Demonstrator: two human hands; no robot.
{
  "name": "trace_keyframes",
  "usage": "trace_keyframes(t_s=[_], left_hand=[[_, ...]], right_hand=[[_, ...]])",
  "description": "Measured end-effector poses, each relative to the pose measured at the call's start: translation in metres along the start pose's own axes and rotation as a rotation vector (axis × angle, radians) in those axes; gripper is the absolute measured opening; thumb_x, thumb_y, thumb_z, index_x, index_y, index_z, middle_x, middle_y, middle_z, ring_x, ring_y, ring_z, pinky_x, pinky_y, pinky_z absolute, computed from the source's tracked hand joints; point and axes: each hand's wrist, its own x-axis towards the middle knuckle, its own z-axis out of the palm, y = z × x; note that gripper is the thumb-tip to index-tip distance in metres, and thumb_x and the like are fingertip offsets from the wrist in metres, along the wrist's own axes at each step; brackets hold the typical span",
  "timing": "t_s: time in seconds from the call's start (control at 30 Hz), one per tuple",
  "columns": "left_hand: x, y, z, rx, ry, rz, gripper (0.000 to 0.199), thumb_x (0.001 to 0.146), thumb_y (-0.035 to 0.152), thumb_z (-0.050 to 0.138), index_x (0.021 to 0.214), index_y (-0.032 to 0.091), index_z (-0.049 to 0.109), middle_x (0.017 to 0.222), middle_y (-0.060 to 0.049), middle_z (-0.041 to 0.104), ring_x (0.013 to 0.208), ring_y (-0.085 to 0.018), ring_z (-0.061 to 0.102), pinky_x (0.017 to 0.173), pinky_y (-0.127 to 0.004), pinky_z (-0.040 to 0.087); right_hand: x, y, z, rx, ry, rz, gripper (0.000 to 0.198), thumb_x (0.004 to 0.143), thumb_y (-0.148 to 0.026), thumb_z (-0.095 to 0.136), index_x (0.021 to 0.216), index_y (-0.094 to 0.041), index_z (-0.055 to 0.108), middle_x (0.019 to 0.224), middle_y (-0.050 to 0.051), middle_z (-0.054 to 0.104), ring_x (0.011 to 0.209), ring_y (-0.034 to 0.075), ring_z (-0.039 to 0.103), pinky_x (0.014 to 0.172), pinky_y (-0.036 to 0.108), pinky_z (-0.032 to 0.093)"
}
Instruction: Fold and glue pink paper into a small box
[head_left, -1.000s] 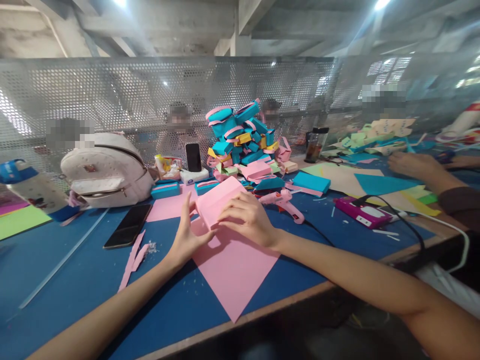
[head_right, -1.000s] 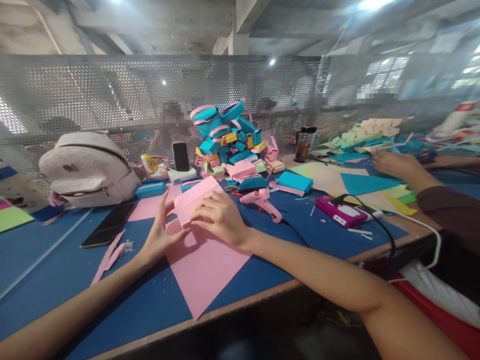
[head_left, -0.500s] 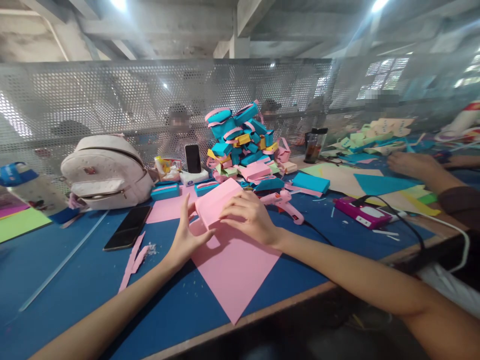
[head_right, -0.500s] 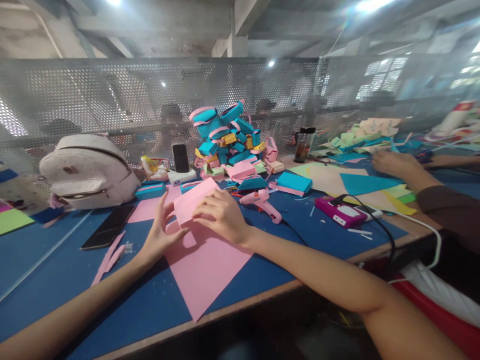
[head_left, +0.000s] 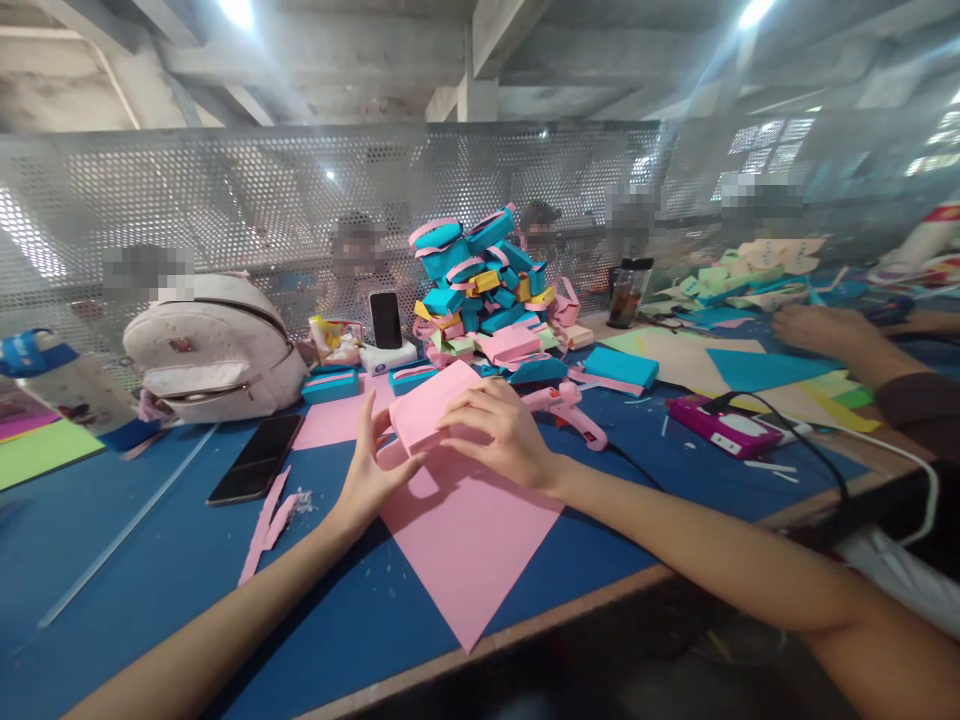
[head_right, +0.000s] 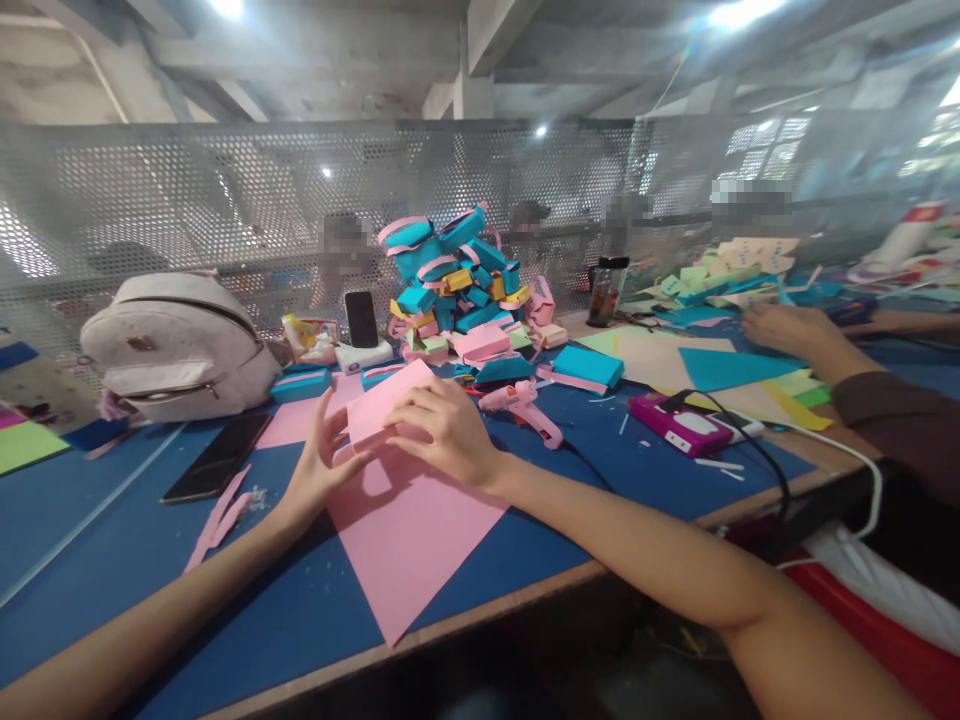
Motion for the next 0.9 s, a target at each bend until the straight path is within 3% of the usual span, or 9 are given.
trace_keyframes(t_s=[0.3, 0.43, 0.6, 0.77, 0.9], left_hand=[[-0.001, -0.003, -0.001, 0.025, 0.005, 0.001, 0.103, 0.075, 0.041, 0.077, 0.152, 0.037, 0.009, 0.142, -0.011, 0.047, 0.135, -0.030, 0.044, 0.111, -0.052, 0.035], [0.000, -0.004, -0.002, 0.136, 0.034, 0.090, 0.106, 0.074, 0.041, 0.077, 0.153, 0.034, 0.007, 0.145, -0.013, 0.042, 0.136, -0.032, 0.041, 0.110, -0.053, 0.036], [0.002, 0.007, -0.011, 0.582, 0.094, 0.416, 0.112, 0.071, 0.034, 0.079, 0.154, 0.026, 0.005, 0.157, -0.018, 0.022, 0.142, -0.037, 0.029, 0.112, -0.056, 0.031], [0.001, 0.021, -0.023, 1.007, 0.085, 0.763, 0.102, 0.077, 0.018, 0.071, 0.155, 0.024, 0.005, 0.152, -0.022, 0.031, 0.141, -0.038, 0.033, 0.112, -0.060, 0.027], [0.001, 0.026, -0.033, 1.183, 0.045, 1.085, 0.086, 0.082, 0.007, 0.064, 0.150, 0.039, 0.023, 0.150, -0.011, 0.043, 0.136, -0.027, 0.044, 0.117, -0.054, 0.019]], right_hand=[[-0.002, 0.003, 0.002, 0.014, -0.016, 0.016, 0.014, 0.088, -0.032, 0.068, 0.098, -0.023, 0.069, 0.099, 0.003, 0.072, 0.096, 0.022, 0.058, 0.087, 0.038, 0.040], [-0.001, 0.001, 0.000, 0.052, -0.027, 0.048, 0.014, 0.090, -0.032, 0.066, 0.101, -0.023, 0.068, 0.100, 0.003, 0.071, 0.096, 0.023, 0.057, 0.088, 0.040, 0.039], [0.001, 0.000, -0.002, 0.138, 0.035, 0.149, 0.025, 0.094, -0.025, 0.057, 0.119, -0.025, 0.060, 0.114, 0.006, 0.063, 0.108, 0.024, 0.054, 0.096, 0.042, 0.041], [0.000, 0.001, 0.000, 0.182, 0.080, 0.177, 0.031, 0.093, -0.030, 0.059, 0.124, -0.026, 0.055, 0.120, 0.008, 0.059, 0.116, 0.026, 0.051, 0.101, 0.044, 0.041], [-0.002, -0.001, 0.002, 0.280, 0.053, 0.214, 0.018, 0.093, -0.035, 0.060, 0.106, -0.022, 0.060, 0.105, 0.008, 0.064, 0.102, 0.025, 0.058, 0.091, 0.041, 0.046]])
